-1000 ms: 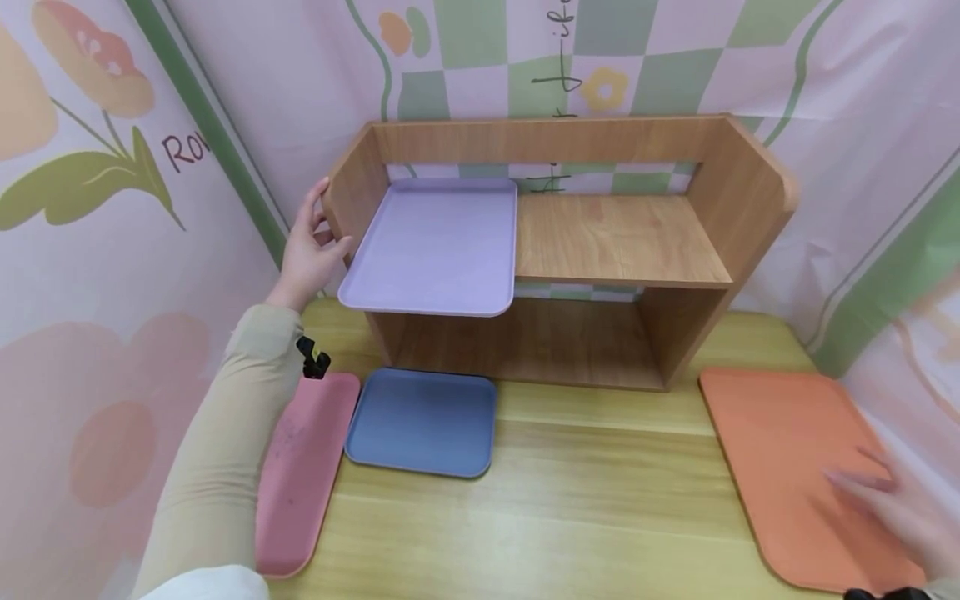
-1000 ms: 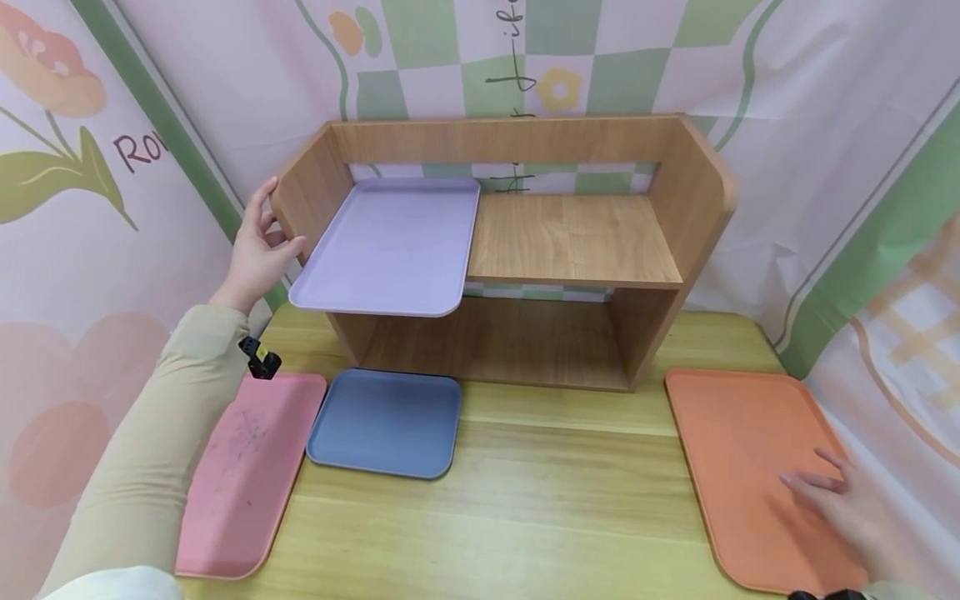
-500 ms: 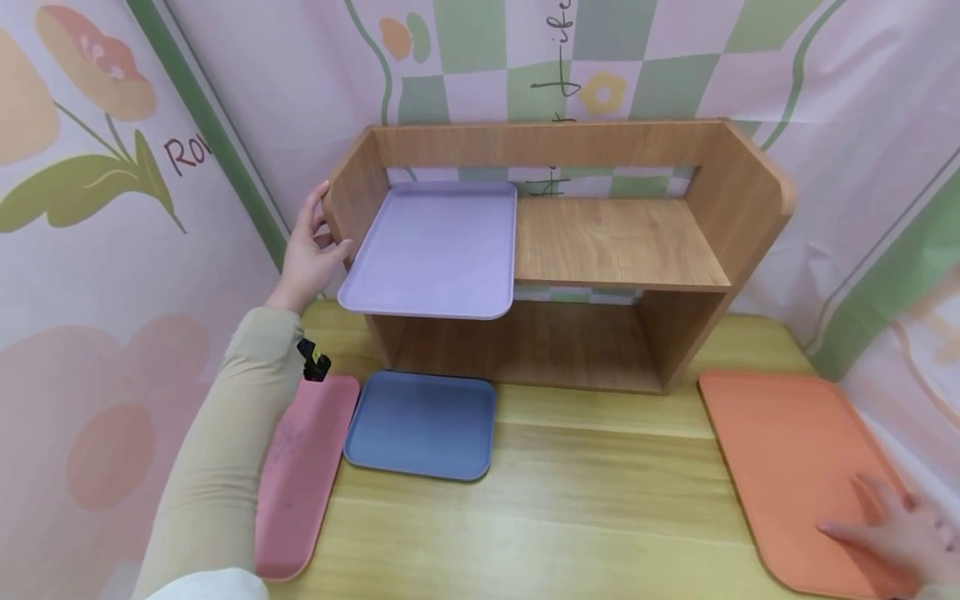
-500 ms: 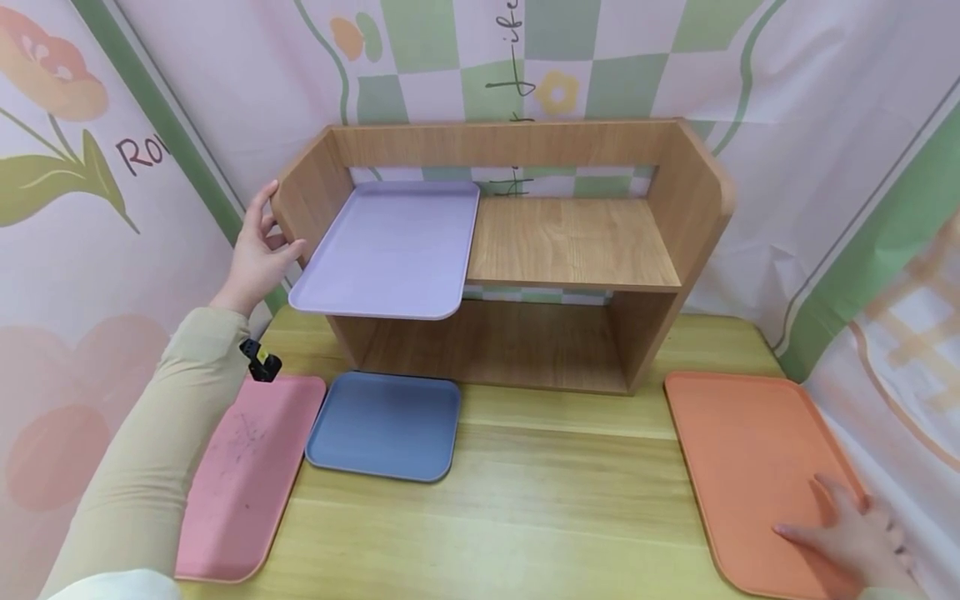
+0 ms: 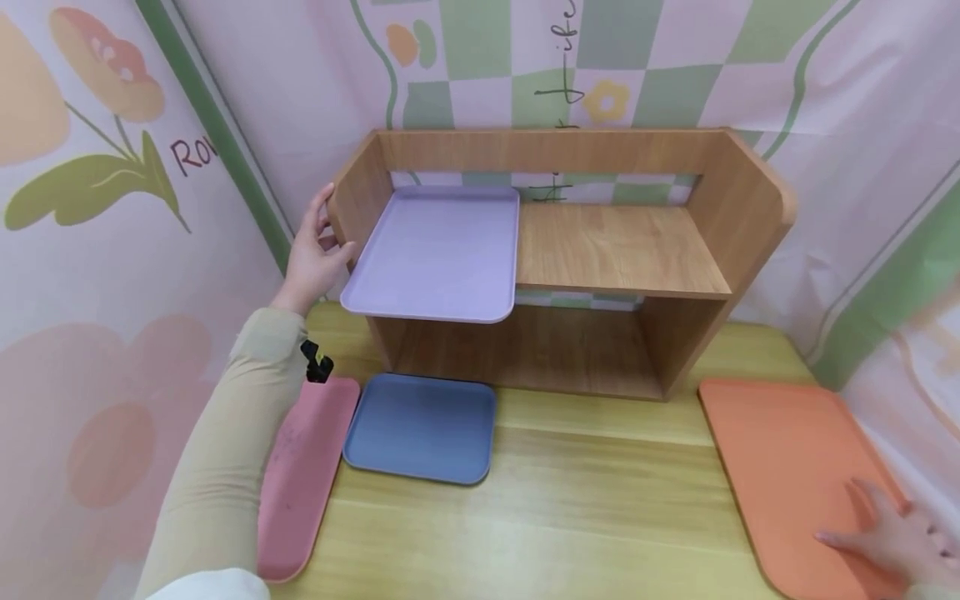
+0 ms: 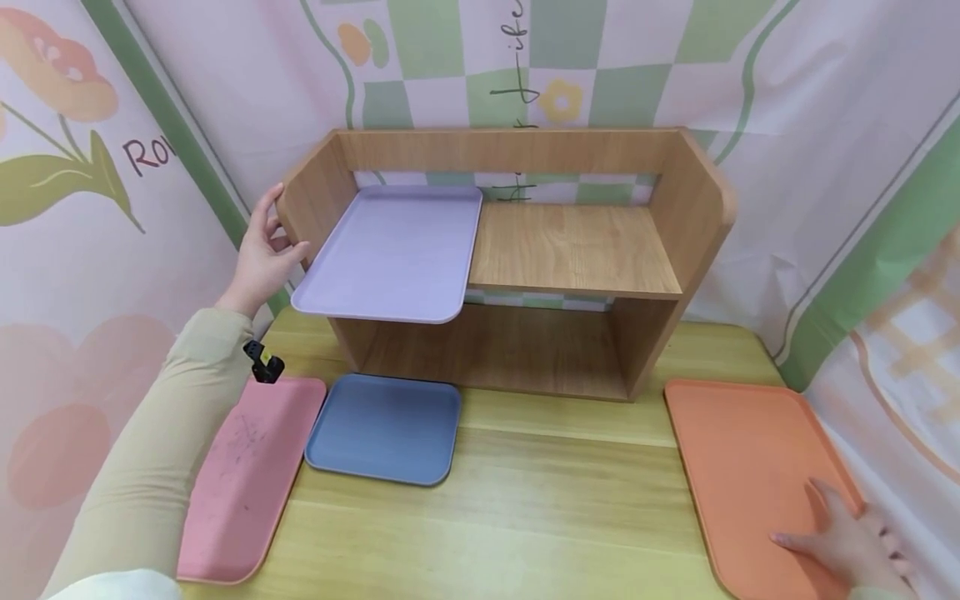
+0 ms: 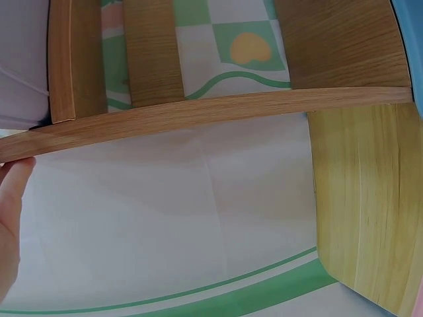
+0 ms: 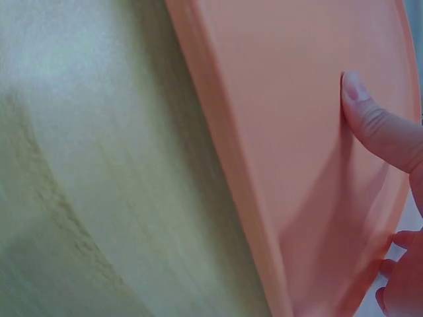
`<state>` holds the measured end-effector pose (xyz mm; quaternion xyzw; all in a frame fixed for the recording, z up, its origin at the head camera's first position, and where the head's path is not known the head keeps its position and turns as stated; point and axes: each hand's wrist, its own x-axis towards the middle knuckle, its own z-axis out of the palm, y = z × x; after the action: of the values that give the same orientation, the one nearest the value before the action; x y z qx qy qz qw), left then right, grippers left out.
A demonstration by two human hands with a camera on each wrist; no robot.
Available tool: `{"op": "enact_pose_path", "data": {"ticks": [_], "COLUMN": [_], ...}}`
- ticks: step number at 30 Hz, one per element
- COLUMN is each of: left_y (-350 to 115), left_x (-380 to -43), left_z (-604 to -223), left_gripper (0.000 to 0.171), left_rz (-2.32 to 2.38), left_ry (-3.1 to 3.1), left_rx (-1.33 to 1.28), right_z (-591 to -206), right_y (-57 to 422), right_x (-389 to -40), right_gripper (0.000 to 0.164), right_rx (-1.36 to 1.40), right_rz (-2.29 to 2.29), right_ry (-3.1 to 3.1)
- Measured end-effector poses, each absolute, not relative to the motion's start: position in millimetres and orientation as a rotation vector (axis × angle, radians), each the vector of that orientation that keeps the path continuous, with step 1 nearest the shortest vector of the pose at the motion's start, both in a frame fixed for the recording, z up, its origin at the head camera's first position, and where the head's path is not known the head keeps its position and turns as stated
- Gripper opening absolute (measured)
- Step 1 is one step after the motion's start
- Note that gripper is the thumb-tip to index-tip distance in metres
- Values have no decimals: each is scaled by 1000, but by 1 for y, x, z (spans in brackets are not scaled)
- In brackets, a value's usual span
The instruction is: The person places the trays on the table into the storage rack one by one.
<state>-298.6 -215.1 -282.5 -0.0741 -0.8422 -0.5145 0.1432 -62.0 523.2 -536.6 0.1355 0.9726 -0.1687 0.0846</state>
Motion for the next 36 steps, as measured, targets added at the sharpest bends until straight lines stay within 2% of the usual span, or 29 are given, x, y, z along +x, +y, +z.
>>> {"op": "enact_pose_path", "data": {"ticks": [6, 15, 26, 36], "left_y": [-217, -218, -220, -219], "left_x": [-297, -295, -292, -296], "left_z": [-281, -278, -276, -277], "left_gripper": [88, 87, 87, 86], "left_rz": [-1480, -1474, -1477, -1492], "left_ry": [-2423, -2438, -2439, -2410], "left_rx": [-213, -205, -194, -228], "right_z": [-530, -528, -519, -523], "right_y": [516, 497, 463, 486], "right_x": [-64, -74, -91, -89], "right_gripper": [117, 107, 110, 104], "right_rx": [422, 349, 380, 267], "right_rz": [-523, -539, -565, -553], "right_ry": [2865, 2836, 2800, 2968]}}
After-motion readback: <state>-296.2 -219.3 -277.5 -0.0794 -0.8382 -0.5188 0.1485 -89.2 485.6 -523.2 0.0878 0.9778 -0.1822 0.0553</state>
